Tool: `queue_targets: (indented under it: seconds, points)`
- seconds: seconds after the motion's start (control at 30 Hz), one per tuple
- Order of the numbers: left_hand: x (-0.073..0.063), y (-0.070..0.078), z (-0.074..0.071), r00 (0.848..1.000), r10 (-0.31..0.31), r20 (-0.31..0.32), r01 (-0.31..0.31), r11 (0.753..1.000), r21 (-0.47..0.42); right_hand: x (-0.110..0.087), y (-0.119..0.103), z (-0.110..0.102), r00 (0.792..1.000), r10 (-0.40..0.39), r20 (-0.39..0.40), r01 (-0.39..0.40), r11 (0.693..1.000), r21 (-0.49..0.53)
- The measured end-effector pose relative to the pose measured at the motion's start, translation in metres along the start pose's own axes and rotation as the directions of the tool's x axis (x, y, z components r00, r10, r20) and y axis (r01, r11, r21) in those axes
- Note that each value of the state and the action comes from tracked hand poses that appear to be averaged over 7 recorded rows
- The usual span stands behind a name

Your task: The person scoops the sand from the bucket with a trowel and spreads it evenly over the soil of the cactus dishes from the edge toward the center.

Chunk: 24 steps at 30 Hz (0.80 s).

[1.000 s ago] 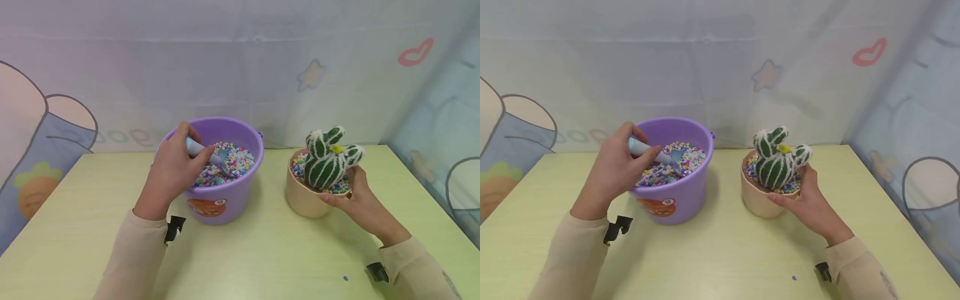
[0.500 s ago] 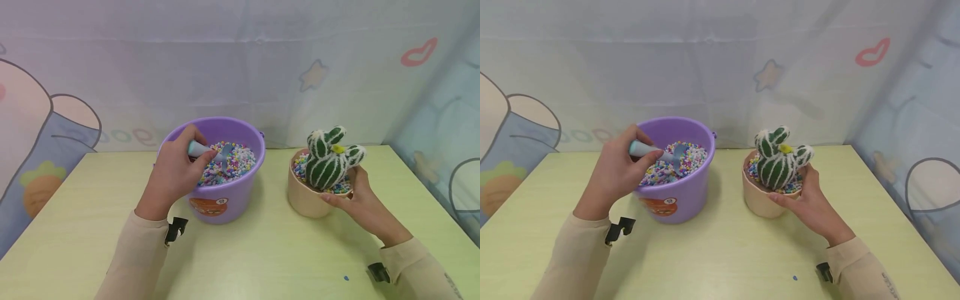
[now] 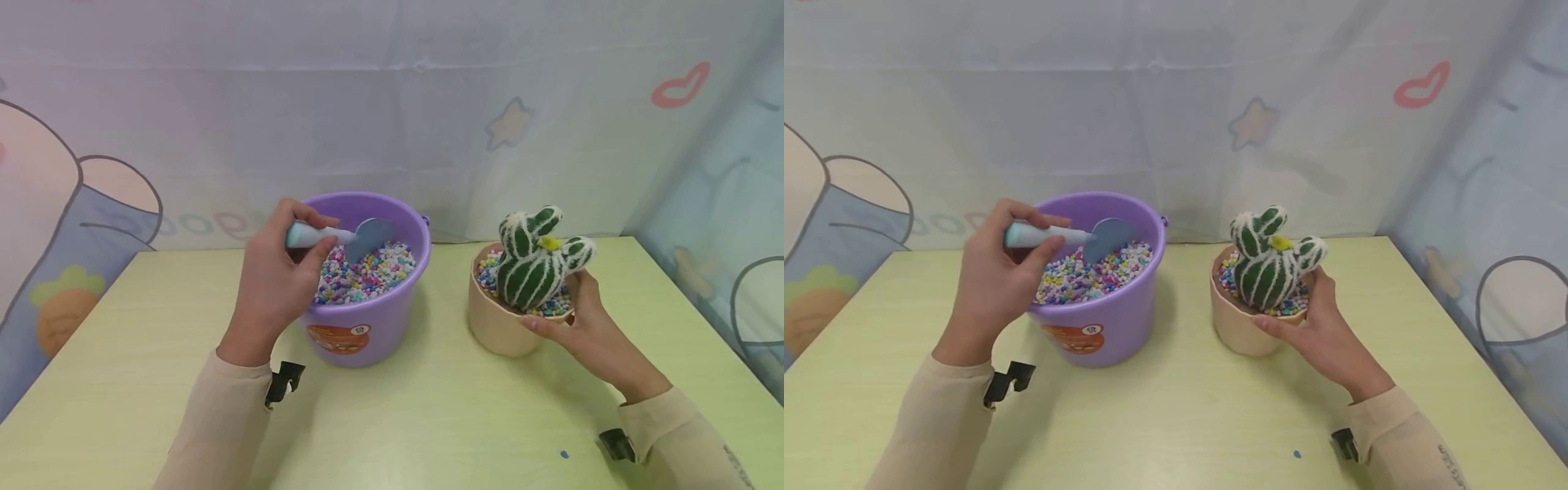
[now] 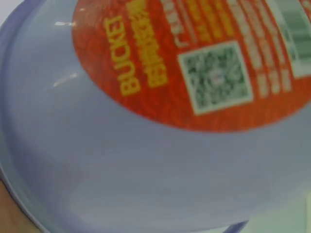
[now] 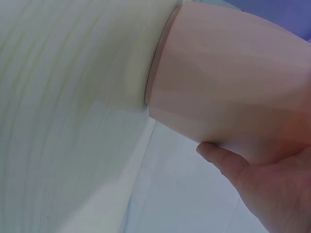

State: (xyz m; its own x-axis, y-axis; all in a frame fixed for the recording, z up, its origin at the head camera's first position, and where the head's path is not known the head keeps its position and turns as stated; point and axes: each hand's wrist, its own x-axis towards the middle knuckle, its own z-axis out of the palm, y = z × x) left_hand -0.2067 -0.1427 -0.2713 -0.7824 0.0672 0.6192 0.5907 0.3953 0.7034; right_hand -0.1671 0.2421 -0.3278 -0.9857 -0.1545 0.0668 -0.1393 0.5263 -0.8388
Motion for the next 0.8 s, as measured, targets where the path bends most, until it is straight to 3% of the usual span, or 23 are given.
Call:
queue_targets:
  seconds: [0.1, 0.2, 0.3, 0.43, 0.53, 0.63, 0.8]
  points:
    - [0.002, 0.000, -0.006, 0.997, 0.075, 0.001, -0.074, 0.994, 0.076, 0.001, 0.000, 0.001, 1.000, 0.004, 0.005, -0.004, 1.000, 0.012]
    - [0.003, 0.002, -0.015, 0.993, 0.115, 0.020, -0.117, 0.972, 0.203, 0.000, 0.000, 0.001, 1.000, 0.013, 0.008, -0.013, 1.000, 0.010]
    - [0.003, 0.004, -0.021, 0.985, 0.162, 0.062, -0.173, 0.935, 0.310, 0.001, 0.000, 0.000, 1.000, 0.014, 0.011, -0.014, 1.000, 0.006]
    - [0.001, 0.008, -0.021, 0.961, 0.232, 0.151, -0.275, 0.868, 0.413, 0.001, 0.000, -0.001, 1.000, 0.008, 0.008, -0.008, 1.000, 0.004]
    - [-0.001, 0.014, -0.017, 0.955, 0.222, 0.194, -0.289, 0.836, 0.466, 0.000, 0.000, -0.001, 1.000, 0.020, 0.007, -0.020, 1.000, 0.001]
    - [-0.003, 0.020, -0.014, 0.967, 0.177, 0.186, -0.245, 0.848, 0.469, -0.001, 0.000, -0.001, 1.000, 0.027, 0.010, -0.027, 1.000, -0.004]
    - [0.001, 0.026, -0.006, 0.989, 0.108, 0.099, -0.136, 0.929, 0.345, -0.001, -0.001, -0.002, 1.000, 0.013, 0.003, -0.013, 1.000, -0.011]
